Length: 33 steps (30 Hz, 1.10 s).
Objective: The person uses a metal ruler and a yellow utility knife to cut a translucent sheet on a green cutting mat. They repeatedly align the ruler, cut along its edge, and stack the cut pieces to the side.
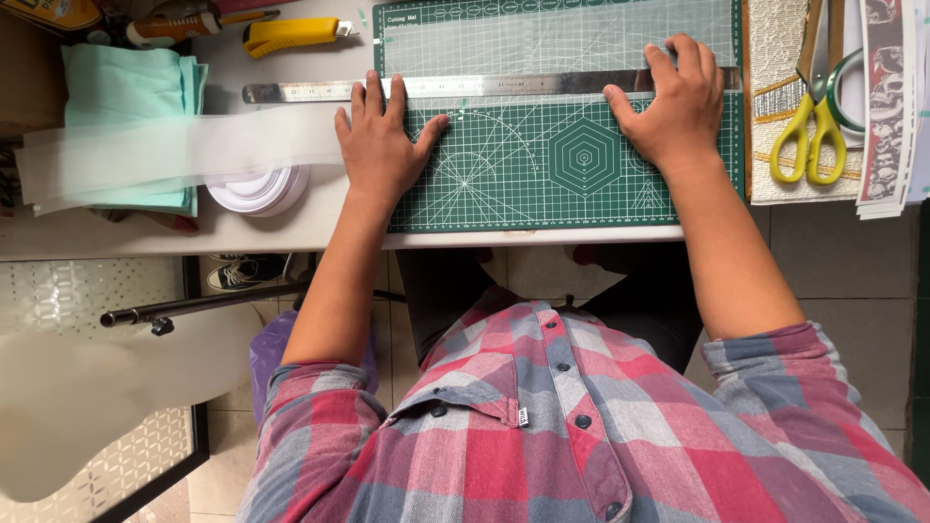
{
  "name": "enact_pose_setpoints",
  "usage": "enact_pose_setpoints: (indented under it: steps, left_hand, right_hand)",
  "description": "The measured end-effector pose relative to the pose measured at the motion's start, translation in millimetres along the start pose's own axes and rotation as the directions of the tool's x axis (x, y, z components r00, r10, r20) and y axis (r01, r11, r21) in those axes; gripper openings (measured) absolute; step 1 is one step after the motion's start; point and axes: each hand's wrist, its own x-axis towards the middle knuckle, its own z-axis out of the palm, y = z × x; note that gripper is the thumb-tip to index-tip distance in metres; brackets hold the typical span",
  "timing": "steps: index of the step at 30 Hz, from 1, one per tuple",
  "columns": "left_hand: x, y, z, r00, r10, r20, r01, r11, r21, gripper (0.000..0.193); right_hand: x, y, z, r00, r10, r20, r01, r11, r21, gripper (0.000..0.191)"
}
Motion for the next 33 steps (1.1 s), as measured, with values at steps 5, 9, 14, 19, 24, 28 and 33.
enact_pose_setpoints:
  steps: [5, 9, 14, 19, 24, 28, 33]
  left_hand:
    - [-3.4, 0.6, 2.9, 0.996, -0.04, 0.084, 0.039, 0.999, 0.02, 0.089]
    - [-2.2, 0.0, 3.5, 0.994, -0.054, 0.094, 0.052, 0.998, 0.029, 0.089]
    - [-1.2, -1.1, 3.5, 0.995, -0.053, 0.087, 0.049, 0.998, 0.045, 0.089]
    - [-3.8, 0.4, 1.9, 0.997, -0.051, 0.053, 0.05, 0.999, 0.014, 0.088]
    - [-6.0, 1.9, -1.0, 0.997, -0.066, 0.05, 0.066, 0.998, 0.009, 0.087]
    - [-6.4, 2.6, -0.3, 0.998, -0.053, 0.019, 0.053, 0.998, 0.019, 0.086]
    - [-6.7, 0.3, 2.4, 0.998, -0.062, 0.008, 0.062, 0.998, -0.009, 0.085]
  right_hand:
    - [0.0, 1.3, 4.3, 1.0, 0.014, 0.011, -0.013, 1.0, -0.013, 0.056]
    - [1.2, 2.0, 6.1, 0.999, 0.035, 0.026, -0.035, 0.999, 0.0, 0.057]
    - [4.4, 2.0, 3.8, 1.0, 0.02, -0.005, -0.02, 1.0, -0.001, 0.055]
    - [6.7, 2.4, -0.6, 0.999, 0.036, 0.006, -0.036, 0.999, 0.031, 0.053]
    - [7.7, 0.1, 2.3, 0.999, 0.02, -0.032, -0.02, 1.0, -0.008, 0.051]
    - [8.3, 1.1, 4.5, 0.999, 0.041, -0.032, -0.04, 0.999, 0.03, 0.048]
    - [7.1, 0.1, 5.7, 0.998, 0.016, -0.053, -0.016, 1.0, 0.0, 0.046]
